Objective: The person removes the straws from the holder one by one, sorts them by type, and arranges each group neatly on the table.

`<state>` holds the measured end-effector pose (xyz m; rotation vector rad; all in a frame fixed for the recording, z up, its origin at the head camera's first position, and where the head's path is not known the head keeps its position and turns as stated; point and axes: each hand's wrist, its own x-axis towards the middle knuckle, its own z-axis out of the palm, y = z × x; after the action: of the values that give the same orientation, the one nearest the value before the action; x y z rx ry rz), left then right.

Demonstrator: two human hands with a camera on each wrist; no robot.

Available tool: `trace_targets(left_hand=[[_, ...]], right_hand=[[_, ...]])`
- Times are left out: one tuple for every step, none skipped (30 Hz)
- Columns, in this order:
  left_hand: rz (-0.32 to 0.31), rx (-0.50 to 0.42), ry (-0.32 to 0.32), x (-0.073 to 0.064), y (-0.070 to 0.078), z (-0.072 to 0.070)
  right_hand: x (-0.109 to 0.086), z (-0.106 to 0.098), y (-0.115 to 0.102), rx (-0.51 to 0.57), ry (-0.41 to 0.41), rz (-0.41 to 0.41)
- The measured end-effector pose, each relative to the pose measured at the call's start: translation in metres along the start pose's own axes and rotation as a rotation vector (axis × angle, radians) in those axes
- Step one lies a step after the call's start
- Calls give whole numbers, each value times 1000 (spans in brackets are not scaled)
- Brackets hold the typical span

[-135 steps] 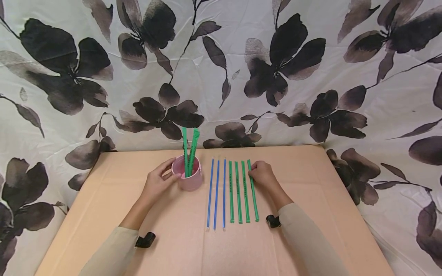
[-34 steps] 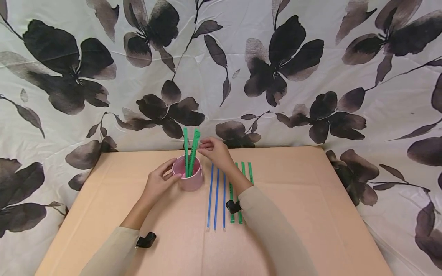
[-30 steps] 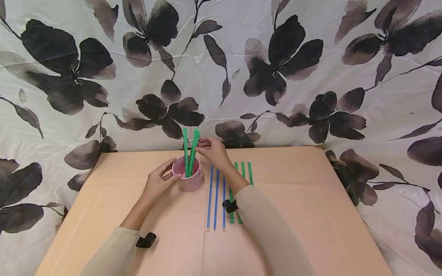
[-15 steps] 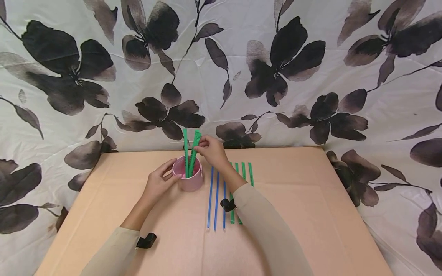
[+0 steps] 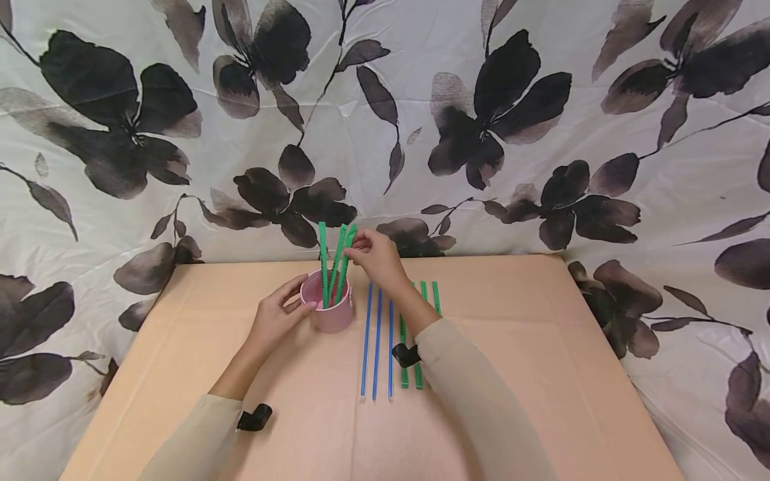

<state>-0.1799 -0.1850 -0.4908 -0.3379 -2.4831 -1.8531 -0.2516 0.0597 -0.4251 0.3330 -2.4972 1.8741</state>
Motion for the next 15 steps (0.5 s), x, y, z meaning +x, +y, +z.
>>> trace_targets(left_hand=[[0,2,0,0,0,0],[-2,-2,2,0,1,0],[0,-2,2,0,1,0],[1,-2,3,0,1,0],[1,-3,3,1,1,1],[3,-4,3,1,1,1],[4,-7,4,1,1,1],[7,-9,3,1,1,1],[9,-8,4,1,0,1],[11,-5,3,1,0,2],[13,-4,3,1,0,2],[15,-1,3,1,0,1],[12,-4,6,1,-1,2],[14,-1,5,0,-1,2],[13,-3,6,0,-1,1]], right_hand=[[0,-2,-2,1,1,-1],[0,-4,-3,7,3,-1],[0,-7,-5,8,7,0],[0,-9,-7,4,17,-2],[-1,-11,-9,1,28,-6],[-1,-13,-11,1,40,-13],[-1,-16,-13,11,50,-19],[-1,-18,-15,22,59,-29],[-2,-20,-17,33,70,-39],[-2,-23,-19,48,80,-51],[-2,-25,-21,67,88,-63],[-2,-27,-23,87,93,-76],[-3,-29,-24,107,99,-89],[-3,-31,-26,118,110,-101],[-4,-34,-27,131,120,-112]])
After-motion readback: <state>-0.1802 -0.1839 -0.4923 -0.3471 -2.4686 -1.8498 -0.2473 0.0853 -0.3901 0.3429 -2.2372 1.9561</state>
